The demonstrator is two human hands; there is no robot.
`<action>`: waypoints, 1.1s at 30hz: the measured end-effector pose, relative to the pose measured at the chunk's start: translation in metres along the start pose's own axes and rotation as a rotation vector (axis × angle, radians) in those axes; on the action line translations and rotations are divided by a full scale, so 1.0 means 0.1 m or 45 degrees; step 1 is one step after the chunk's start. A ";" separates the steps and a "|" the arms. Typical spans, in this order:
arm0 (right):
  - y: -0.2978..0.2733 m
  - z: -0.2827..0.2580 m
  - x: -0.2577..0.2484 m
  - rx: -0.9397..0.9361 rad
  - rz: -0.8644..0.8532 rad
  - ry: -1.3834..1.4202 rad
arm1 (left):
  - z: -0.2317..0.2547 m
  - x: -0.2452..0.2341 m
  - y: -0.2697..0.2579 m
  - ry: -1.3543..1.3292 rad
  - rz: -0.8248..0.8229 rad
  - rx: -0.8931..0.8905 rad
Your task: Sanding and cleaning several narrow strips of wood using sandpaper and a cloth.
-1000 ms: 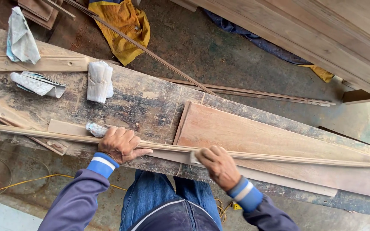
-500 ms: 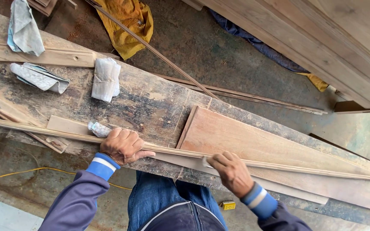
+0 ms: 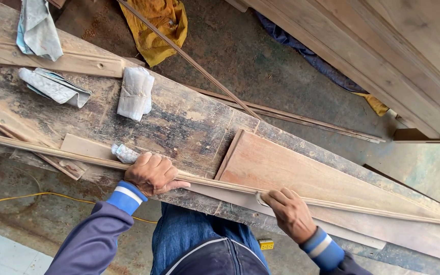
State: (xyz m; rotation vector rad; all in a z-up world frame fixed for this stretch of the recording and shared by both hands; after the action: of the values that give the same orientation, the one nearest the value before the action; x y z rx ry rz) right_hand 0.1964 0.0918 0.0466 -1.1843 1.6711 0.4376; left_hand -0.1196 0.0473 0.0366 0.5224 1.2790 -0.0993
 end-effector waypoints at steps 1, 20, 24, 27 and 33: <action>-0.05 0.04 -0.02 0.044 -0.042 -0.029 | 0.00 0.00 0.00 -0.012 0.002 0.004; 0.64 -0.42 -0.05 -0.064 -0.033 0.166 | -0.02 0.01 -0.03 -0.007 0.008 -0.016; 1.16 -0.91 -0.17 -0.142 -0.005 0.279 | 0.00 0.02 -0.05 -0.007 -0.030 -0.007; 0.84 -0.65 -0.10 -0.110 0.005 0.249 | -0.01 0.03 -0.06 -0.031 0.010 -0.005; 0.42 -0.28 -0.07 -0.017 -0.018 0.113 | -0.02 0.05 -0.09 0.013 0.064 0.021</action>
State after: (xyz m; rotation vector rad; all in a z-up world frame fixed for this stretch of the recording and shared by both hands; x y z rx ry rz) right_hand 0.1463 0.0933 0.0550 -1.2402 1.7368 0.3928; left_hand -0.1233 0.0414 0.0289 0.5695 1.2748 -0.0656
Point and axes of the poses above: each hand's wrist, its own y-axis towards the middle knuckle, its own x-axis out of the palm, z = x × y, the point moved 7 cm from there along y, towards the middle knuckle, and after that the axes turned 3 degrees about -z, right-handed, at the moved point
